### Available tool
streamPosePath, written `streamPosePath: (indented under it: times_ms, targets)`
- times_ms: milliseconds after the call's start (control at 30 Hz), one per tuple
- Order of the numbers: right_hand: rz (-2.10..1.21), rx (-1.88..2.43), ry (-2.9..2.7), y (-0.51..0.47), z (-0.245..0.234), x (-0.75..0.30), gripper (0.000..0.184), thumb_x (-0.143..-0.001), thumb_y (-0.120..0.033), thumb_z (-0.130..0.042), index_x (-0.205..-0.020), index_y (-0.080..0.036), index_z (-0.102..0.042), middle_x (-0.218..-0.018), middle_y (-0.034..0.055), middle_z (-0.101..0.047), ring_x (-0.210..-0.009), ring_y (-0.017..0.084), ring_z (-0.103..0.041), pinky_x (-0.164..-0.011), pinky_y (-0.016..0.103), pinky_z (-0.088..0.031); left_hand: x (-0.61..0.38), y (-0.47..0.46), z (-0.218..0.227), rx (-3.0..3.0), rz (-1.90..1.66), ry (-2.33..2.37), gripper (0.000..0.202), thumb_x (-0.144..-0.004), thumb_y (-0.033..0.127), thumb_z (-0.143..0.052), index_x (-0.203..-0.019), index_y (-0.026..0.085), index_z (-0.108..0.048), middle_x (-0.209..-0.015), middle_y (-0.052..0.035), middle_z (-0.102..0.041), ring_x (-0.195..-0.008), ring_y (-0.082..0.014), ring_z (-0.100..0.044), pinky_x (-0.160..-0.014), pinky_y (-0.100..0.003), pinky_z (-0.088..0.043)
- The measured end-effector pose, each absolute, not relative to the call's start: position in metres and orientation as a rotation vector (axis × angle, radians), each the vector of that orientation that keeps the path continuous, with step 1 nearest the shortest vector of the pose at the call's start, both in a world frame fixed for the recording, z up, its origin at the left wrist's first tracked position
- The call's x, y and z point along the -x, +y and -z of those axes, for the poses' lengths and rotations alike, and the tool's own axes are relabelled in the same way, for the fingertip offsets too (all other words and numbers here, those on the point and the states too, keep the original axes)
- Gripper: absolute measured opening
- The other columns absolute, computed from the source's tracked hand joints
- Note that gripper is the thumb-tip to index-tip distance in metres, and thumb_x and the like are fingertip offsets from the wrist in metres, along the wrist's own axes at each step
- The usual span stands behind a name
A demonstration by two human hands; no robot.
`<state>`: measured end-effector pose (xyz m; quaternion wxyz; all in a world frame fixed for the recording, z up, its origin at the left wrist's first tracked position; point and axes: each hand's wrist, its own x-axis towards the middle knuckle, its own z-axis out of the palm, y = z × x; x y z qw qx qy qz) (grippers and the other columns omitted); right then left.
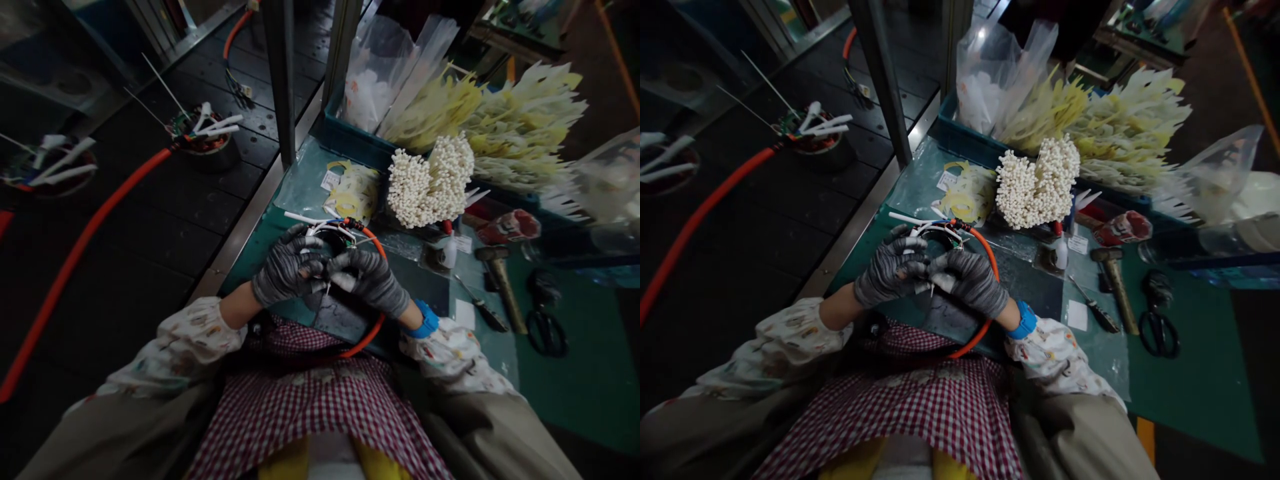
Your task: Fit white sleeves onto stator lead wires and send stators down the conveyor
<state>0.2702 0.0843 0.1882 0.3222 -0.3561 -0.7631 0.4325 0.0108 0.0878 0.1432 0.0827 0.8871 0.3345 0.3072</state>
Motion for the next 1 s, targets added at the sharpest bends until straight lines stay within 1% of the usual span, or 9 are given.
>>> streamPosePath:
  times_ms: [100, 233, 333, 433, 533, 633, 733, 833, 1000]
  targets:
    - [-0.932, 0.966, -2.164, 0.07, -0.173, -0.271, 0.024, -0.103, -0.049, -0.076, -0.1, -0.027, -0.084, -0.109, 0.0086, -0.086, -0.095, 0.025, -0.08, -0.09, 0.041, -0.068, -0.012, 0.086, -0.142, -2.671, -0.881, 0.999, 0.016, -0.092, 0.038, -0.089, -0.105, 0.033, -0.082, -0.11, -0.0006, -0.083, -0.13, -0.0286, -0.073, -0.142, -0.058, -0.035]
    - [-0.854, 1.195, -2.153, 0.056, -0.158, -0.272, 0.021, -0.103, -0.047, -0.082, -0.113, -0.028, -0.081, -0.104, 0.0042, -0.085, -0.091, 0.022, -0.08, -0.083, 0.034, -0.069, -0.013, 0.085, -0.144, -2.74, -0.93, 0.985, 0.018, -0.094, 0.038, -0.084, -0.109, 0.03, -0.08, -0.111, 0.0002, -0.085, -0.132, -0.0291, -0.073, -0.142, -0.059, -0.035]
    - [-0.807, 0.934, -2.304, 0.055, -0.157, -0.273, 0.013, -0.106, -0.038, -0.079, -0.116, -0.031, -0.082, -0.112, 0.0034, -0.086, -0.097, 0.022, -0.081, -0.091, 0.038, -0.07, -0.014, 0.085, -0.147, -2.752, -0.966, 0.955, 0.012, -0.097, 0.037, -0.079, -0.106, 0.029, -0.077, -0.098, 0.0004, -0.084, -0.133, -0.0298, -0.073, -0.144, -0.059, -0.032]
    - [-0.897, 0.61, -2.426, 0.055, -0.167, -0.269, 0.011, -0.108, -0.029, -0.072, -0.106, -0.033, -0.082, -0.111, -0.0002, -0.087, -0.103, 0.021, -0.081, -0.101, 0.041, -0.069, -0.016, 0.084, -0.148, -2.705, -0.961, 0.947, 0.006, -0.098, 0.032, -0.078, -0.103, 0.03, -0.074, -0.097, 0.0006, -0.084, -0.134, -0.0288, -0.073, -0.144, -0.059, -0.032]
    - [-1.046, 0.586, -2.373, 0.063, -0.182, -0.256, 0.014, -0.112, -0.028, -0.065, -0.109, -0.031, -0.079, -0.099, -0.0022, -0.085, -0.089, 0.018, -0.08, -0.091, 0.034, -0.071, -0.018, 0.084, -0.143, -2.664, -1.11, 0.926, 0.01, -0.096, 0.025, -0.076, -0.104, 0.03, -0.073, -0.101, 0.0025, -0.084, -0.13, -0.0269, -0.075, -0.144, -0.058, -0.031]
    - [-0.957, 0.871, -2.16, 0.086, -0.19, -0.239, 0.021, -0.117, -0.028, -0.055, -0.114, -0.027, -0.075, -0.095, -0.0009, -0.082, -0.08, 0.017, -0.077, -0.078, 0.03, -0.069, -0.019, 0.084, -0.137, -2.694, -1.131, 1.032, 0.004, -0.096, 0.034, -0.076, -0.098, 0.03, -0.076, -0.109, 0.0003, -0.085, -0.129, -0.0284, -0.076, -0.143, -0.061, -0.031]
    - [-0.748, 1.066, -1.958, 0.109, -0.188, -0.227, 0.018, -0.113, -0.026, -0.058, -0.111, -0.027, -0.075, -0.112, 0.0054, -0.082, -0.107, 0.024, -0.079, -0.104, 0.044, -0.068, -0.019, 0.084, -0.134, -2.743, -1.084, 1.068, 0.012, -0.095, 0.044, -0.079, -0.097, 0.032, -0.079, -0.118, 0.0, -0.085, -0.132, -0.0301, -0.074, -0.141, -0.063, -0.034]
    - [-0.618, 1.169, -1.807, 0.111, -0.188, -0.234, 0.018, -0.112, -0.028, -0.055, -0.116, -0.029, -0.072, -0.115, 0.008, -0.081, -0.113, 0.027, -0.077, -0.112, 0.05, -0.065, -0.019, 0.079, -0.135, -2.732, -1.189, 0.998, 0.014, -0.099, 0.042, -0.078, -0.111, 0.034, -0.077, -0.119, 0.002, -0.085, -0.132, -0.0291, -0.073, -0.139, -0.062, -0.038]
    - [-0.223, 1.336, -1.491, 0.078, -0.19, -0.317, 0.016, -0.11, -0.041, -0.054, -0.11, -0.03, -0.066, -0.112, 0.0066, -0.075, -0.111, 0.027, -0.075, -0.106, 0.051, -0.065, -0.009, 0.05, -0.134, -2.378, -1.329, 1.349, 0.041, -0.099, 0.056, -0.082, -0.133, 0.036, -0.071, -0.159, -0.0064, -0.067, -0.155, -0.0435, -0.055, -0.13, -0.073, -0.046]
